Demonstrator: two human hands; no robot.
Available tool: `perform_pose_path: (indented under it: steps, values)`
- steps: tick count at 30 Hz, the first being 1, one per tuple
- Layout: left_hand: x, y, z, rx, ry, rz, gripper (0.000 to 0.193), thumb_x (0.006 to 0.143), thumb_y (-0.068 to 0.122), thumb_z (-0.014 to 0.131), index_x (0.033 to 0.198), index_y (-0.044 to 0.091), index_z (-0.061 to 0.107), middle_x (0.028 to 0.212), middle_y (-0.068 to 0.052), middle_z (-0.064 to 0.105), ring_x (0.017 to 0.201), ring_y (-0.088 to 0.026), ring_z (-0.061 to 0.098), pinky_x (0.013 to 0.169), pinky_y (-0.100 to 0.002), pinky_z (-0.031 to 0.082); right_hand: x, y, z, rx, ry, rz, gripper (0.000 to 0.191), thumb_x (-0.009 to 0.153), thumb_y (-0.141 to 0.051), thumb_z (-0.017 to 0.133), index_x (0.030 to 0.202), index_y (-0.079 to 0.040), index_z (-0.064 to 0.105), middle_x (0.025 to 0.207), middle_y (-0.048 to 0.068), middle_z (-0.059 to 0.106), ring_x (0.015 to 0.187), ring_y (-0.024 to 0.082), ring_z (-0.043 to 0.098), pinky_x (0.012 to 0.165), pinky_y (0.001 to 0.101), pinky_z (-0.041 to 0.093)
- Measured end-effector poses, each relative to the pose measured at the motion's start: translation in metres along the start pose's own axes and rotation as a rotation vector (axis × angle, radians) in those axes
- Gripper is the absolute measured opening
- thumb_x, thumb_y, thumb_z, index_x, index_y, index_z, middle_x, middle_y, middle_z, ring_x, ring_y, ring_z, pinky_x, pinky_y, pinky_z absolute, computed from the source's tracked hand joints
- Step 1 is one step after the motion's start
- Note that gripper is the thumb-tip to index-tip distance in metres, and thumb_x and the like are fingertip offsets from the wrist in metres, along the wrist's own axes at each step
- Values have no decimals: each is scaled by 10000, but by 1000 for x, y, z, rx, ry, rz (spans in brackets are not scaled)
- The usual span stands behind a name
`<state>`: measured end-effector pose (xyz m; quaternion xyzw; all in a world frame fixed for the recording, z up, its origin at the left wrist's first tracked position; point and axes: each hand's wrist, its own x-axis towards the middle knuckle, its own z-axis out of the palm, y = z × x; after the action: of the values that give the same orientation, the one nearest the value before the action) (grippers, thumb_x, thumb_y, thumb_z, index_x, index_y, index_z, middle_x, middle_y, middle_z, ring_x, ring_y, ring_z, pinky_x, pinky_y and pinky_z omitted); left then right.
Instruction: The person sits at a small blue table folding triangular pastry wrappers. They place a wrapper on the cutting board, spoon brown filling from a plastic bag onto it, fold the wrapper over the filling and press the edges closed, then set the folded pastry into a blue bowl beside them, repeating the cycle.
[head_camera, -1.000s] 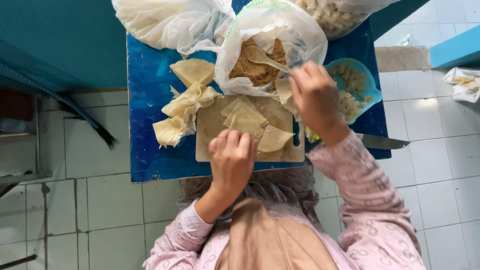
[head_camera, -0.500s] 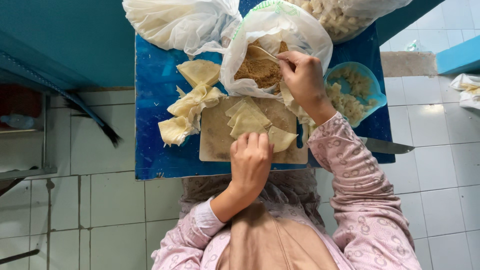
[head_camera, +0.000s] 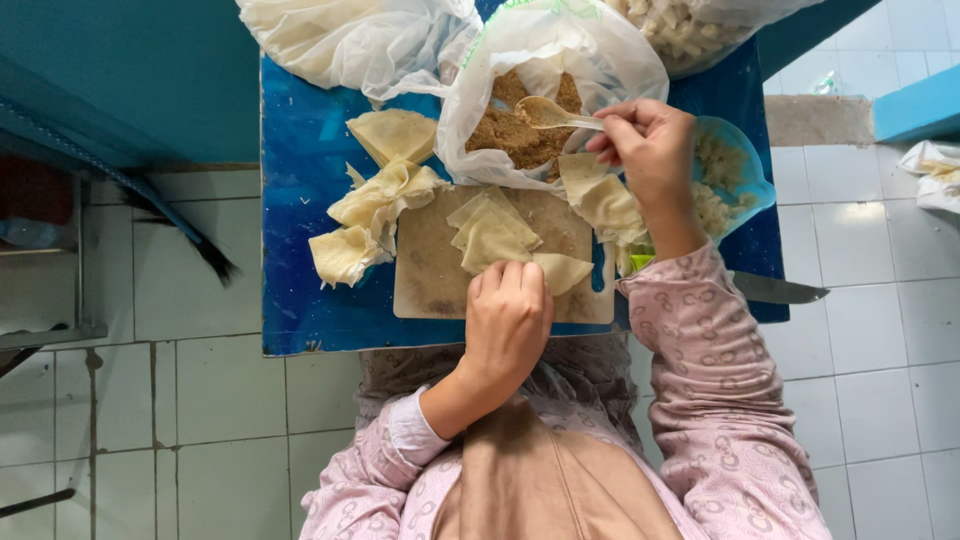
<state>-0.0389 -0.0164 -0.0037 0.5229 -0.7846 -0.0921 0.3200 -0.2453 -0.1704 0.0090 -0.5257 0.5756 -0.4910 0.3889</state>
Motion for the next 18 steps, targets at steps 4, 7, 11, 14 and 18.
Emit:
perform_pose_path:
  steps: [4, 7, 11, 14, 18]
  values:
    - [3, -3, 0, -30, -41, -59, 122, 933, 132, 660, 990, 72, 569, 897, -92, 644, 909, -290, 628, 833, -421, 471, -35, -3, -31, 52, -38, -8, 138, 1009, -14, 611, 1038, 31, 738, 828, 96, 742, 658, 113, 681, 612, 228, 545]
    - [1, -9, -3, -82, -28, -105, 175, 918, 159, 698, 1015, 74, 579, 887, -99, 661, 874, -297, 630, 814, -430, 466, -79, -3, -51, 70, -81, 32, 129, 1016, -22, 616, 1051, 31, 728, 857, 103, 735, 709, 120, 683, 668, 239, 558]
    - [-5, -16, -7, -98, 11, -133, 203, 893, 174, 732, 1026, 87, 605, 895, -86, 674, 896, -298, 636, 819, -433, 463, -135, 1, -55, 2, -114, 134, 154, 996, -26, 615, 1073, 43, 730, 878, 118, 749, 736, 128, 703, 672, 254, 575]
    - [-9, -15, -7, -101, 26, -136, 165, 909, 166, 734, 1009, 93, 625, 915, -71, 679, 929, -290, 643, 836, -433, 465, -168, 2, -47, -37, -110, 122, 159, 1004, -23, 612, 1091, 43, 728, 924, 111, 750, 813, 119, 720, 734, 250, 580]
    - [-15, -13, -9, -131, 54, -103, 182, 890, 127, 711, 1056, 77, 655, 976, -76, 685, 991, -297, 644, 860, -434, 466, -187, -4, -40, -320, -105, -173, 127, 987, 27, 645, 1089, 30, 720, 941, 115, 750, 850, 176, 750, 734, 284, 580]
